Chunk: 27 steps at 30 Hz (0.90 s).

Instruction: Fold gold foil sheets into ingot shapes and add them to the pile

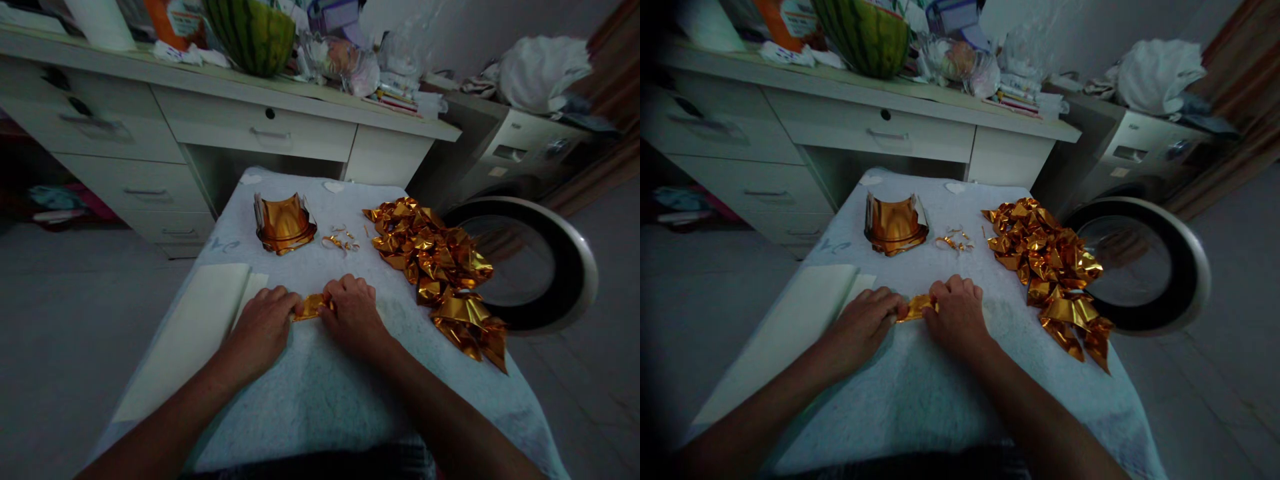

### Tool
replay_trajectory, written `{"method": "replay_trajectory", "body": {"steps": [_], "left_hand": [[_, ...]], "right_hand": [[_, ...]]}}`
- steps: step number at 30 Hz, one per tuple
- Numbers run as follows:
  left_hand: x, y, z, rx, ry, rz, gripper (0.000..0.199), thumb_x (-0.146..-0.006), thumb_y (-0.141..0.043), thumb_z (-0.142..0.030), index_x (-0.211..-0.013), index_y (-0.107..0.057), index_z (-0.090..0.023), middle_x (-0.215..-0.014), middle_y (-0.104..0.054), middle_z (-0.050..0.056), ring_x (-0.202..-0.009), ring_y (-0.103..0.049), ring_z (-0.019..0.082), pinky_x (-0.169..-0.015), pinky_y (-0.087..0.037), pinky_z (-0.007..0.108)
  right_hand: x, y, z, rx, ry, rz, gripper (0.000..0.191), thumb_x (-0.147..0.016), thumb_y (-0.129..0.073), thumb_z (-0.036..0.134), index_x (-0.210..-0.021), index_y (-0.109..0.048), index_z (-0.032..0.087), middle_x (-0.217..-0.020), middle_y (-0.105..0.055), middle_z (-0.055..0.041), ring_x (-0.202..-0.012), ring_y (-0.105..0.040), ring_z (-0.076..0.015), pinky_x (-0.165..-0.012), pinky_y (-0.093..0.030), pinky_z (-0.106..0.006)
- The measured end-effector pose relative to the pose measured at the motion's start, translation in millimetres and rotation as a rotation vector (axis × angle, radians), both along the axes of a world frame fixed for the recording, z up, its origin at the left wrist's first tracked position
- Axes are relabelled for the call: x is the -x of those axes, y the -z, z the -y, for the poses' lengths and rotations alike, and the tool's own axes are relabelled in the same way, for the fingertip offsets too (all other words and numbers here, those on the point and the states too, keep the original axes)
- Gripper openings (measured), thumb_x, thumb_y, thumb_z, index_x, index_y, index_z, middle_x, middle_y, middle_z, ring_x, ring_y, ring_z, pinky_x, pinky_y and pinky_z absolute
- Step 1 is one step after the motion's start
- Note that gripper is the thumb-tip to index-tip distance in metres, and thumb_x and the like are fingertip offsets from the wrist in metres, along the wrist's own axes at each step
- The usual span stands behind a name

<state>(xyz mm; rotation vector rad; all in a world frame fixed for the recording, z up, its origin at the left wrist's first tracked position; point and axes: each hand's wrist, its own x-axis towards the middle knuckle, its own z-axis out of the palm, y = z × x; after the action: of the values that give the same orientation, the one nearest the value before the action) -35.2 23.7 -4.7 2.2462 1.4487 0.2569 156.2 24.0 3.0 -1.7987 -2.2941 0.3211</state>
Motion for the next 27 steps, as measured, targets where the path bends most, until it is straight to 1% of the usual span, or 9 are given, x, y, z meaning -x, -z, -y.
{"method": "replay_trajectory", "body": {"steps": [5,8,15,21,27], "left_hand": [[1,-2.0,2,0.014,0.010,-0.021,0.027,-0.087,-0.037,-0.008,-0.093,-0.060,-0.022,-0.093,-0.058,0.005,-0.087,-0.048,0.023,-0.077,-0.038,0.035],[1,-3.5,3,-0.007,0.019,-0.012,0.028,-0.088,-0.036,-0.009,-0.094,-0.060,-0.021,-0.093,-0.058,0.006,-0.086,-0.048,0.024,-0.077,-0.037,0.036],[2,-2.7,3,-0.022,0.023,0.015,0.031,-0.087,-0.035,-0.007,-0.093,-0.061,-0.021,-0.093,-0.059,0.006,-0.086,-0.048,0.024,-0.077,-0.037,0.036],[4,-3.3,2,-0.022,0.039,0.028,0.030,-0.086,-0.036,-0.006,-0.093,-0.061,-0.021,-0.092,-0.060,0.005,-0.086,-0.050,0.024,-0.077,-0.037,0.035],[6,-1.9,1,-0.026,0.056,0.031,0.030,-0.086,-0.035,-0.007,-0.094,-0.060,-0.021,-0.091,-0.059,0.005,-0.087,-0.050,0.023,-0.077,-0.038,0.036]], "right_hand": [[-15,0.1,-1,0.014,0.015,-0.031,0.020,-0.087,-0.063,0.036,-0.105,-0.063,0.028,-0.106,-0.054,-0.0061,-0.099,-0.047,-0.0255,-0.085,-0.033,-0.040],[-23,-0.6,-2,0.030,0.015,-0.033,0.024,-0.087,-0.063,0.037,-0.109,-0.063,0.028,-0.108,-0.053,-0.0070,-0.101,-0.047,-0.0262,-0.086,-0.033,-0.041],[-37,0.5,-6,0.045,-0.017,-0.048,0.028,-0.085,-0.065,0.033,-0.113,-0.063,0.030,-0.111,-0.054,-0.0077,-0.102,-0.047,-0.0272,-0.087,-0.034,-0.043],[-42,1.1,-8,0.075,-0.045,-0.065,0.032,-0.085,-0.064,0.025,-0.116,-0.063,0.031,-0.113,-0.054,-0.0077,-0.103,-0.047,-0.0272,-0.088,-0.034,-0.043],[-45,-1.3,-8,0.094,-0.067,-0.071,0.034,-0.083,-0.061,0.019,-0.116,-0.062,0.028,-0.114,-0.053,-0.0084,-0.103,-0.046,-0.0273,-0.088,-0.034,-0.043]]}}
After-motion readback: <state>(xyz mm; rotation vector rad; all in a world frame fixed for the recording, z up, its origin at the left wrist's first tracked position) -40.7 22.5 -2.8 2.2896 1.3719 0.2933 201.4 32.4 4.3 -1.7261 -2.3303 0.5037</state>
